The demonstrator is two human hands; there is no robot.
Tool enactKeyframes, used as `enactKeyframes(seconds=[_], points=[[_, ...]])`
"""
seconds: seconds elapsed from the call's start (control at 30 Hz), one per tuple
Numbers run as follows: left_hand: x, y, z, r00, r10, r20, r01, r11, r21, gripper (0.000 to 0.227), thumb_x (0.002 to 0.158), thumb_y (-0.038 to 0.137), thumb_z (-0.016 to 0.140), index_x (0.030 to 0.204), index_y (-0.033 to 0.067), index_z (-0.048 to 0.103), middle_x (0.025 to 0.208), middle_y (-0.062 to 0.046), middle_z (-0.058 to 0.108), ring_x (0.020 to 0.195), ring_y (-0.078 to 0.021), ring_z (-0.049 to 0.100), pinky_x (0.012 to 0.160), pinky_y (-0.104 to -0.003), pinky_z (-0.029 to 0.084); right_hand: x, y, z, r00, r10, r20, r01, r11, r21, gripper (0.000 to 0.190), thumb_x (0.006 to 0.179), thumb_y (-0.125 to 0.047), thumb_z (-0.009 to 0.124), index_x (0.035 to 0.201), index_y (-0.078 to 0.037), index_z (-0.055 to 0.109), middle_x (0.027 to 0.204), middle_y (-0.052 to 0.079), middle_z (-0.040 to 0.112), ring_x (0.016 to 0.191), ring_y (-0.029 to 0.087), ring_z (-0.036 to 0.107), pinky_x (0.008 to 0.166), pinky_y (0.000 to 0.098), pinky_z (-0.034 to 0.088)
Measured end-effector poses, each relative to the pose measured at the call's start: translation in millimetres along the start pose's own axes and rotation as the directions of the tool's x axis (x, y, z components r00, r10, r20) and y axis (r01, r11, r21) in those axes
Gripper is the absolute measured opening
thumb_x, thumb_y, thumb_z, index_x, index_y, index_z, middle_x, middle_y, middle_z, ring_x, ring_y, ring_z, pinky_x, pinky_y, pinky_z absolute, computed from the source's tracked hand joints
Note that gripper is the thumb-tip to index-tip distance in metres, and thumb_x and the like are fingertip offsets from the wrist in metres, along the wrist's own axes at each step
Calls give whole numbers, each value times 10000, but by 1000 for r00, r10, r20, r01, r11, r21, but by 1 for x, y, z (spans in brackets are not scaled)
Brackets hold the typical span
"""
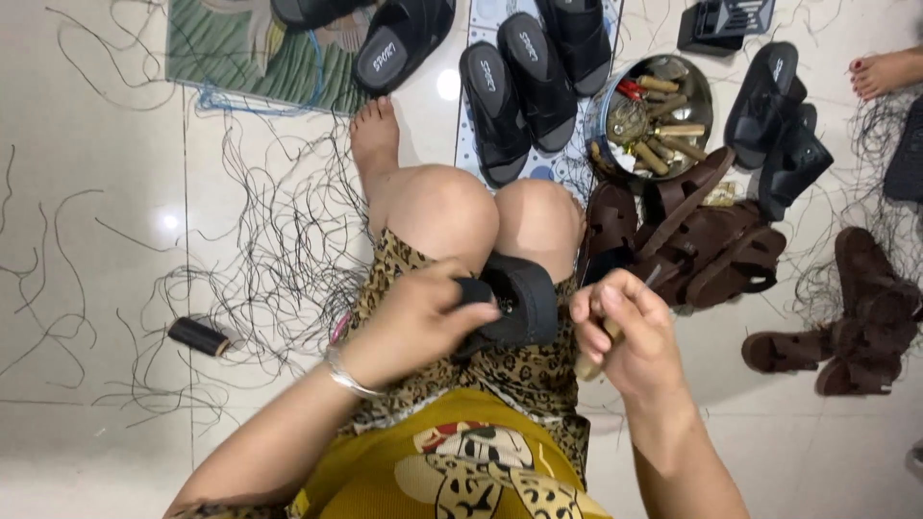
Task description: Hand-sewing the upper part of a black sandal to its sole using a hook tool and thread.
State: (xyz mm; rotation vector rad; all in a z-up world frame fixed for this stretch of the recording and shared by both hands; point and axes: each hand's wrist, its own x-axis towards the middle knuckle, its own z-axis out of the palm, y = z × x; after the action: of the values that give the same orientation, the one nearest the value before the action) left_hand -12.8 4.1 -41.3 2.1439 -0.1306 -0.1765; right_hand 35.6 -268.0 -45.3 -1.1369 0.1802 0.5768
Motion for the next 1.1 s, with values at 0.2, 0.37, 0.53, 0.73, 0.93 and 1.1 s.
enactKeyframes(seconds=[0.2, 0.37, 0.53, 0.73, 0.93, 1.1], points=[[4, 31, -27, 932, -329, -152, 157, 745, -648, 540, 783, 22, 843, 1247, 56, 569, 894, -4, 669, 663, -55, 593, 596, -184, 514, -22, -60, 81, 998, 25, 65, 8, 886, -463, 120, 924, -99, 622, 822, -35, 617, 1046, 140, 739, 566, 95, 507, 461, 244, 458], [-3, 8, -33, 970, -69, 233, 234, 517, -824, 204, 877, 113, 741, 1073, 144, 693, 950, 28, 705, 818, -80, 627, 774, -234, 532, -8, -83, 82, 987, -51, 155, 124, 854, -505, 345, 908, -23, 605, 1240, 18, 521, 1101, 155, 663, 605, 102, 625, 432, 214, 572], [-47, -133, -81, 820, -571, 27, 94, 88, -992, 111, 945, 74, 688, 989, -28, 698, 851, -133, 724, 671, -199, 721, 438, -185, 512, -13, -97, 39, 948, -5, 318, 293, 408, -865, 617, 921, -84, 563, 1515, -47, 397, 1138, 136, 622, 933, 190, 671, 771, 295, 639], [-61, -173, -58, 789, -367, -492, 613, 518, 597, 308, 954, 289, 695, 994, -9, 763, 1199, -225, 644, 1005, -381, 622, 801, -470, 528, -22, -93, 54, 886, 124, 447, 456, -63, -887, 473, 870, -129, 677, 1338, -192, 663, 724, -24, 618, 509, 100, 484, 418, 232, 426], [-1, -22, -40, 933, -96, -348, 134, 987, 86, 485, 833, 284, 786, 1107, -75, 608, 1162, -216, 596, 1059, -367, 557, 985, -461, 424, -19, -97, 77, 899, 151, 412, 435, -175, -883, 420, 814, -80, 720, 1224, -168, 750, 693, 15, 652, 451, 159, 510, 399, 326, 431], [12, 6, 1, 942, 328, -75, -323, 944, 70, 687, 831, 535, 715, 1164, -65, 688, 1451, -270, 495, 1453, -417, 314, 1244, -570, 146, -19, -100, 76, 908, 185, 377, 417, -301, -858, 375, 818, -123, 719, 1182, -192, 772, 777, 31, 716, 438, 186, 577, 372, 345, 466]])
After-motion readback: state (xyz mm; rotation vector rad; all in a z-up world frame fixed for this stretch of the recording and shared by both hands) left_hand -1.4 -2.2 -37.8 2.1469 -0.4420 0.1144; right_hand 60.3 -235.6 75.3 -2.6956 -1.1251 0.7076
